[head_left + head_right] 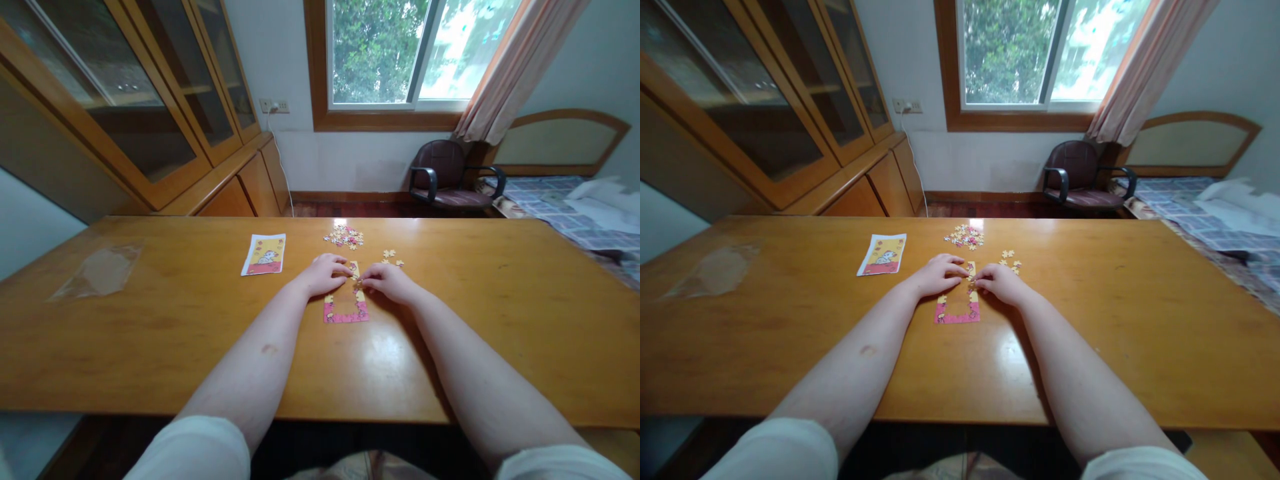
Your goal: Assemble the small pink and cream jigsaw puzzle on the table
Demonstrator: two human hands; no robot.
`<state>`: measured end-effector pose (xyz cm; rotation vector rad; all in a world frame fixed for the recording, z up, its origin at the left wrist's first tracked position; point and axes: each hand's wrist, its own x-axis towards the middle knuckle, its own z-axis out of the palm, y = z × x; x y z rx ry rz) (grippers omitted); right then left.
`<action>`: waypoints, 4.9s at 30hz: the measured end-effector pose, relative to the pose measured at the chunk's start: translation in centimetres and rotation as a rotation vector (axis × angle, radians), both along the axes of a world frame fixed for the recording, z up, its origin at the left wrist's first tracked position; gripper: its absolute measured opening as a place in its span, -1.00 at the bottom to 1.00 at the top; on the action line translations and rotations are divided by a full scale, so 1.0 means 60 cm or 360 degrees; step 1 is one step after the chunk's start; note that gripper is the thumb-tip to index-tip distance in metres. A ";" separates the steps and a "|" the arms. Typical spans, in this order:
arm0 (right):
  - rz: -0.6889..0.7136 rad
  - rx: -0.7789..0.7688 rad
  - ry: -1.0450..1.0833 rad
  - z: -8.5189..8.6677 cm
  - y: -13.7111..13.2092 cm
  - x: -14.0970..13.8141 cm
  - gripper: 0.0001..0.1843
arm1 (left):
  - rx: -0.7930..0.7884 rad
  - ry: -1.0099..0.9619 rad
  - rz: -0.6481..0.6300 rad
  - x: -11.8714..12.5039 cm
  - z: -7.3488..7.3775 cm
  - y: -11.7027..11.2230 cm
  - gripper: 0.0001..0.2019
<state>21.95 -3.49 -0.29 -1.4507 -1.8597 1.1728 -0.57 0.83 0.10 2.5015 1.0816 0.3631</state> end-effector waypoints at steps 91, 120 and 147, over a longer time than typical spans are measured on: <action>0.0042 0.0444 -0.0569 0.007 -0.005 -0.018 -0.86 | -0.0037 -0.0026 -0.0035 0.000 0.003 -0.001 -0.73; 0.0266 0.0389 -0.0554 0.009 -0.004 -0.003 -0.90 | -0.0003 -0.0010 -0.0021 0.002 0.001 0.000 -0.73; 0.0410 0.0690 -0.0682 0.012 -0.012 -0.001 -0.06 | -0.0003 -0.0009 0.0002 0.002 0.004 -0.003 -0.73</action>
